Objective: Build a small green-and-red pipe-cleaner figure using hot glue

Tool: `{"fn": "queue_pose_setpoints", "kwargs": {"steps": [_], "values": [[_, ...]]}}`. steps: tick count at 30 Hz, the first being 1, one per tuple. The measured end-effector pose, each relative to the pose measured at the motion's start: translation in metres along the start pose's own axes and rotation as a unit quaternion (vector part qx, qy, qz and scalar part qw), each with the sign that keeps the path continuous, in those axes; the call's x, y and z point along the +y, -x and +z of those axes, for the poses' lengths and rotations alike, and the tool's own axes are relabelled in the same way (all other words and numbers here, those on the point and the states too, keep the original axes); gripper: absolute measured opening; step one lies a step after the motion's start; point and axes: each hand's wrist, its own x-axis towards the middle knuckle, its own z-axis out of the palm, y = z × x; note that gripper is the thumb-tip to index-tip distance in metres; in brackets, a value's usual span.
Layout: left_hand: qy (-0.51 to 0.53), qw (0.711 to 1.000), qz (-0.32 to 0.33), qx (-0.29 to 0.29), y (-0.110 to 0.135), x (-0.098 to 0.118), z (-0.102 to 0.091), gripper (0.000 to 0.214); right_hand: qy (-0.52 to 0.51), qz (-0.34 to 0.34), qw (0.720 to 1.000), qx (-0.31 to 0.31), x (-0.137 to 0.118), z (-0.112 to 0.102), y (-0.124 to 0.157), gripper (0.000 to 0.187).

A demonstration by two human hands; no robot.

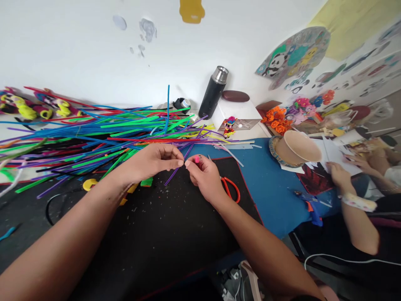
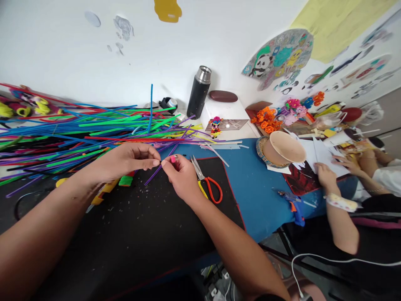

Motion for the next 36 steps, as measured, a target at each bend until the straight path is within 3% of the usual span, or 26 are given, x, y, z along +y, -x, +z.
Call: {"fn": "queue_pose_setpoints", "kwargs": {"steps": [10,17,22,27,32,36], "values": [[-0.005,1.0,0.012,0.009,0.0,-0.001,0.002,0.037,0.014,0.007,1.0,0.012,-0.002,-0.004,0.002,0.033],[0.001,0.999,0.019,0.032,0.0,-0.001,0.0,0.035,0.126,0.018,0.99,0.055,-0.001,-0.036,0.005,0.036],[-0.006,0.999,0.008,0.045,0.001,0.0,0.0,0.04,0.302,-0.01,0.952,0.053,-0.006,-0.057,0.001,0.03],[-0.007,0.998,0.007,0.058,0.002,-0.004,-0.001,0.044,0.433,-0.027,0.899,0.058,-0.01,-0.067,-0.023,0.027],[-0.002,0.998,0.002,0.056,-0.001,-0.01,-0.003,0.042,0.483,-0.024,0.872,0.08,-0.009,-0.075,-0.053,0.033],[-0.016,0.998,-0.012,0.052,-0.002,-0.011,-0.004,0.041,0.507,-0.015,0.86,0.058,-0.007,-0.076,-0.07,0.032]]}}
